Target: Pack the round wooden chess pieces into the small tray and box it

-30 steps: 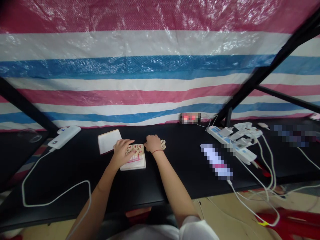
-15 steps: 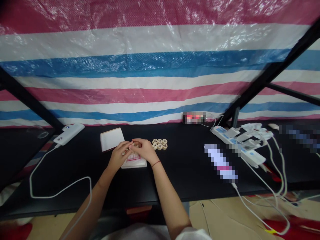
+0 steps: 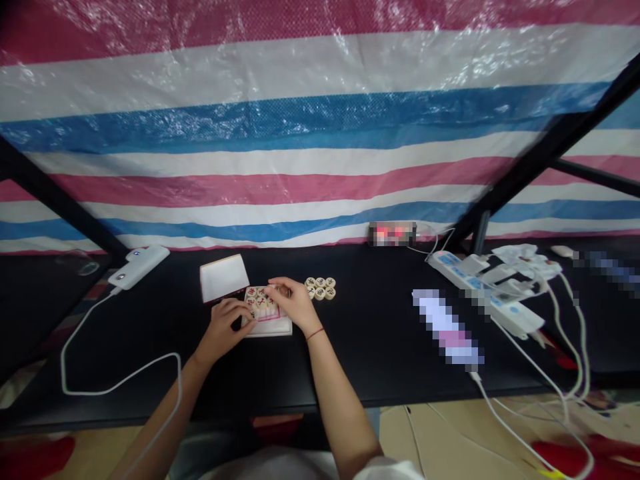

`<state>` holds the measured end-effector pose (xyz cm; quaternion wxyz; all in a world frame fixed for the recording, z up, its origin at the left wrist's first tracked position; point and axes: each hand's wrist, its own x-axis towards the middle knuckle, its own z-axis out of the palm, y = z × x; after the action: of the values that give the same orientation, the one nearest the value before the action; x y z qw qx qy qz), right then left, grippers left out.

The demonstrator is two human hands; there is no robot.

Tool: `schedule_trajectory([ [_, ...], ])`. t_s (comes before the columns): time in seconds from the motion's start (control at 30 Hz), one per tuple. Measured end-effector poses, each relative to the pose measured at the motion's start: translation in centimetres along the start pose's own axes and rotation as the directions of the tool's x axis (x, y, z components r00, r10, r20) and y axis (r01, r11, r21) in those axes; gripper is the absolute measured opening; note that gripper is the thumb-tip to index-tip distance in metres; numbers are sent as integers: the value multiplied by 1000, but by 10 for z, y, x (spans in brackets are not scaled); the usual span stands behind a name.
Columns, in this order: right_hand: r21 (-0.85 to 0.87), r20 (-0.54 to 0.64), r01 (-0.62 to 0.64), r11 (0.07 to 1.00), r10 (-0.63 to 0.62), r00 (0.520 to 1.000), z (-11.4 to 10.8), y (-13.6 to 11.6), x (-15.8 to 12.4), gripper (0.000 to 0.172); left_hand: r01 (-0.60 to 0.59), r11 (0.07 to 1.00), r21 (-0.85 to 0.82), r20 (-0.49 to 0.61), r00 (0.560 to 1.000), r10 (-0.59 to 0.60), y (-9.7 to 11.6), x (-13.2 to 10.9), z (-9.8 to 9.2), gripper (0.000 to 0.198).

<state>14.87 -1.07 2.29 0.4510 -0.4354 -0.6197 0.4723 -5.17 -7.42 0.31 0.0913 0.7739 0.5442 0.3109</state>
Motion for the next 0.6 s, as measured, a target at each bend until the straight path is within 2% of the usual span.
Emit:
schedule_trajectory([
  [0.13, 6, 41, -13, 1000, 13, 999, 2, 0, -5, 33, 3, 993, 121, 34, 999, -7, 5, 0, -5, 9],
  [0.2, -54, 72, 7, 999, -3, 997, 3, -2, -11, 28, -15, 990, 137, 69, 998, 6, 6, -1, -7, 13],
  [0.27, -138, 95, 79, 987, -66, 993, 4, -4, -18, 20, -23, 988, 152, 81, 997, 11, 5, -2, -7, 16],
  [0.37, -245, 159, 216, 945, -180, 971, 10, -8, -30, 13, 4, 985, 170, 29, 1000, -9, 3, -3, -4, 17],
  [0.53, -438, 306, 334, 835, -211, 928, 26, -12, -39, 34, 75, 993, 90, -94, 993, -67, -7, -2, 1, 19],
  [0.6, -498, 348, 356, 791, -195, 917, 33, -12, -38, 36, 93, 995, 40, -109, 990, -88, -10, -2, 1, 20],
])
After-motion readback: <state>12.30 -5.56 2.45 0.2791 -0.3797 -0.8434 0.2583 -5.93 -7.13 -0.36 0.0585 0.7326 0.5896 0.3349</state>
